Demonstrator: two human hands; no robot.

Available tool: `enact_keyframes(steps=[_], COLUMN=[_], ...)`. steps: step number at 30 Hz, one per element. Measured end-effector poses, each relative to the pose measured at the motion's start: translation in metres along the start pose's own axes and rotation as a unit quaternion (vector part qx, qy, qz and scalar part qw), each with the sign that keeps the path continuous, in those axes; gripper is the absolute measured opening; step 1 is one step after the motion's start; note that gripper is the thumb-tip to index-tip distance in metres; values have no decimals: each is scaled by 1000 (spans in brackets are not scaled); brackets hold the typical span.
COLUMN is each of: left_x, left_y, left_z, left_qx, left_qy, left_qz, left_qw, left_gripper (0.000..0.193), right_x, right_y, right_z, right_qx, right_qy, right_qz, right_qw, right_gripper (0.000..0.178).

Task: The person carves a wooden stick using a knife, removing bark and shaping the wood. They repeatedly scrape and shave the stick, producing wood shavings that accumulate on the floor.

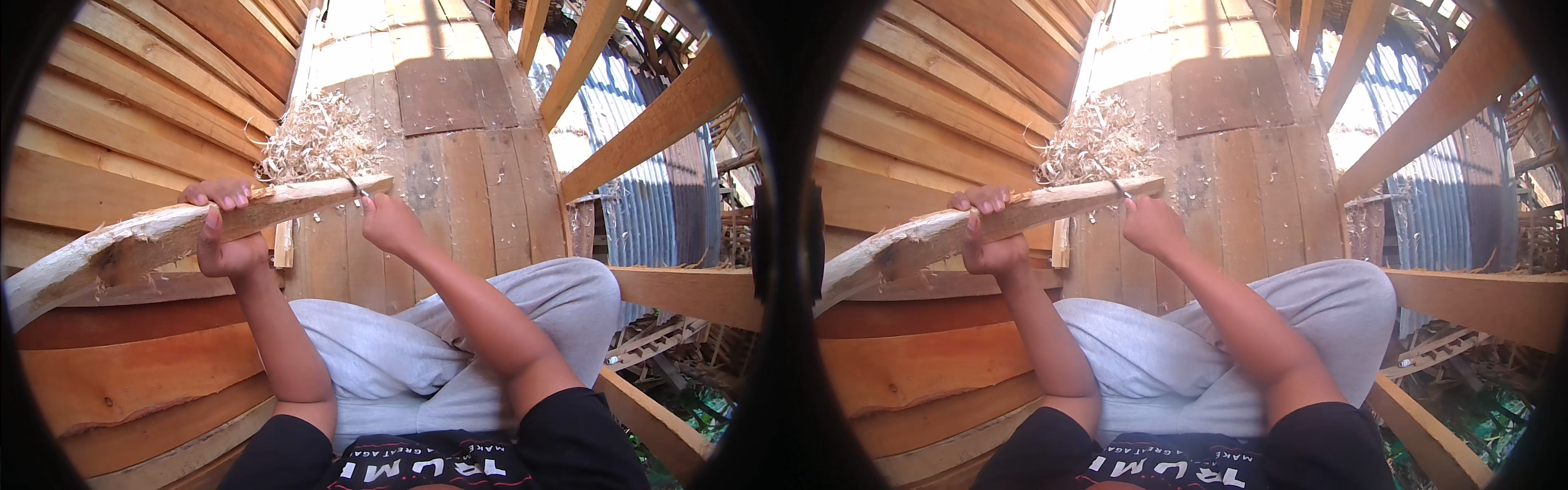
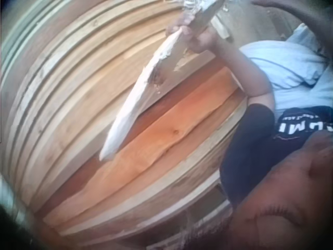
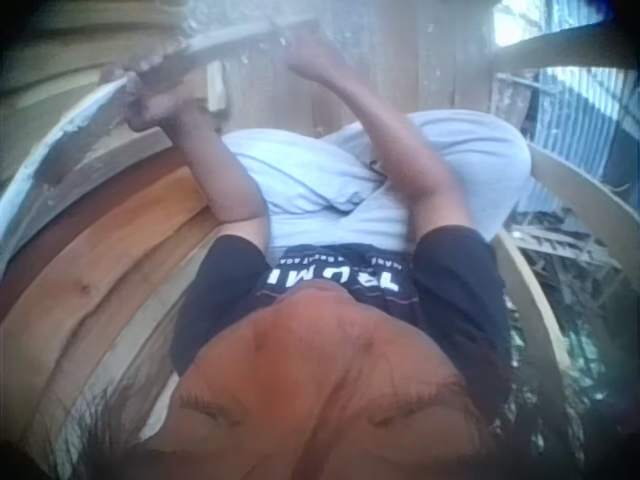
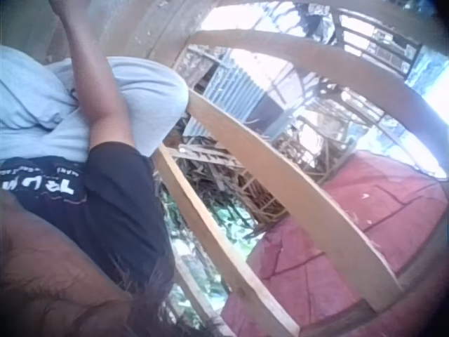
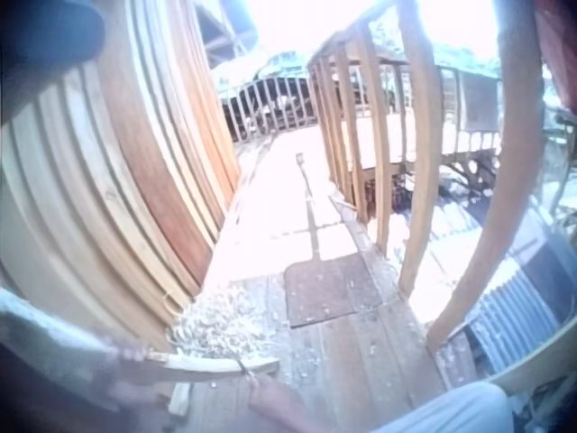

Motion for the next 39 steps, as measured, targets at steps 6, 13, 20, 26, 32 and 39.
enact_keyframes(steps=[6, 13, 20, 26, 32, 39], left_x=[-5, 1, -4, 0, -3, -1], left_y=[4, -3, 6, 2, 8, 2], left_z=[-3, 3, 1, -14, -10, -11], left_qx=[-4, 0, 2, -23, -12, -33], left_qy=[-19, -54, -53, -42, -70, -60], left_qz=[4, -13, -10, -12, -7, -9], left_qw=[1000, 998, 999, 999, 997, 998], left_gripper=[26, 26, 26, 27, 26, 27], right_x=[-26, 18, -9, 17, -16, 18], right_y=[-71, 46, -47, 36, -61, 29], right_z=[-9, 7, -4, 3, -1, 6], right_qx=[23, -19, 5, -13, 1, 1], right_qy=[-36, -14, -44, -55, -50, -35], right_qz=[-46, 58, -35, 82, -44, 46], right_qw=[998, 998, 998, 995, 998, 998], right_gripper=[39, 41, 40, 40, 42, 42])
Point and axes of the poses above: each hand's wrist, its own x-axis towards the middle knuckle, its own z-axis out of the palm, y = z × x, the point moved 4 cm from there along x, towards the middle knuckle, and after that the axes turned 6 degrees about -y, right-handed, at the moved point
